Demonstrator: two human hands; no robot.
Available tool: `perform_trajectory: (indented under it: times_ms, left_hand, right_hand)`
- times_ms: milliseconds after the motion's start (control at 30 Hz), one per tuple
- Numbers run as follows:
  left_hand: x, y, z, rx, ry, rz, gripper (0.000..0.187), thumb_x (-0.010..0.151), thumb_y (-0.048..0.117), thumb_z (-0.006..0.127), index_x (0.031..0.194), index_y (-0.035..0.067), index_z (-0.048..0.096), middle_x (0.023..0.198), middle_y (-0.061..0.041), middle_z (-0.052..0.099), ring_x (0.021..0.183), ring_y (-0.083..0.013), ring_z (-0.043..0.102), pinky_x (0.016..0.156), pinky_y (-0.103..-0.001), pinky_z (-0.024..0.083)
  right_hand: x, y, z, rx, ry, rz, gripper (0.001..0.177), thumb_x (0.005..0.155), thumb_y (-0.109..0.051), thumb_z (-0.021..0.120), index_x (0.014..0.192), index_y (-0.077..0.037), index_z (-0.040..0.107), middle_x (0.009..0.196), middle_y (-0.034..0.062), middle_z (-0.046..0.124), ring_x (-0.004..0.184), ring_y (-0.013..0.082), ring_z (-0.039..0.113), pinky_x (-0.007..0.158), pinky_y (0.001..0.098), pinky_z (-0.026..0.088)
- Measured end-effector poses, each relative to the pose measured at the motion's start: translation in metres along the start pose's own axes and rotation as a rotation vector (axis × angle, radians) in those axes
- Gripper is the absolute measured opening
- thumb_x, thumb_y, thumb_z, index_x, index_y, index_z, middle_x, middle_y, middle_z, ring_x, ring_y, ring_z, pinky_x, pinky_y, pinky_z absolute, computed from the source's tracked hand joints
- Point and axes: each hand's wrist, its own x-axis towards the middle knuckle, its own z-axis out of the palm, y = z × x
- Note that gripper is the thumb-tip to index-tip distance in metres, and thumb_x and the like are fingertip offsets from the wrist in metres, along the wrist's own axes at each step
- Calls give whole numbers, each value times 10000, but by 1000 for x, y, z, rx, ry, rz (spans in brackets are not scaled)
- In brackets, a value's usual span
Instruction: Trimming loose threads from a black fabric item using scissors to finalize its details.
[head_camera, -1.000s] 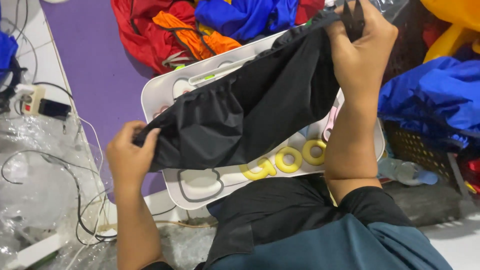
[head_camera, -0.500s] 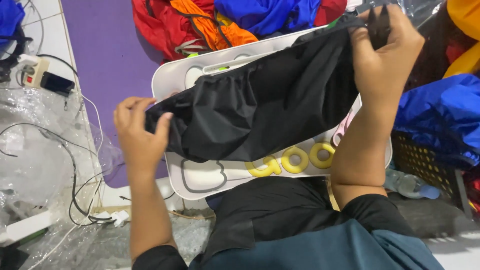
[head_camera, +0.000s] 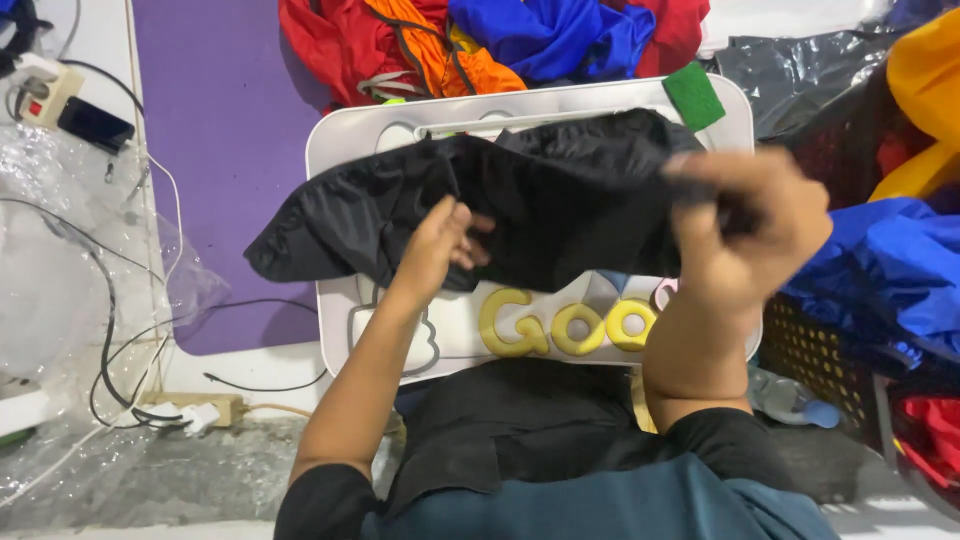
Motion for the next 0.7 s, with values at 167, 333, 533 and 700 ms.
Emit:
perform_trajectory:
  times_ms: [167, 333, 533, 700]
  left_hand:
    - [21, 47, 20, -710, 155, -23, 605, 873, 599, 591, 1216, 101, 616, 1150, -134, 729, 938, -281, 740, 760, -390, 595]
    - [44, 67, 23, -1245, 137, 68, 460, 867, 260, 772, 1235, 3, 670, 1273, -209, 694, 1172, -361, 673, 1101, -519, 507]
    - [31, 62, 17, -923, 422, 166, 512, 698, -134, 560, 1176, 34, 630, 1055, -212, 731, 914, -374, 702, 860, -506, 602]
    - [15, 42, 21, -855, 423, 193, 579, 694, -137, 559, 1244, 18, 646, 1179, -163, 724, 1057, -311, 682, 961, -390, 551]
  right_hand:
    - [43, -31, -13, 505, -941, -357, 349, 1003, -251, 501, 1088, 20, 704, 904, 123, 788, 691, 206, 776, 606, 295, 617]
    - [31, -52, 5, 627, -1394, -500, 425, 1062, -261, 528, 1346, 45, 605, 926, 199, 750, 704, 342, 722, 555, 408, 539]
    - [16, -2, -1, 674, -823, -121, 230, 1025, -200, 500, 1091, -45, 656, 1125, 235, 754, 1046, 350, 804, 897, 380, 672]
    - [32, -2, 19, 206, -600, 177, 127, 1105, -46, 628, 1047, 37, 705, 806, 94, 668, 715, 150, 649, 667, 247, 473]
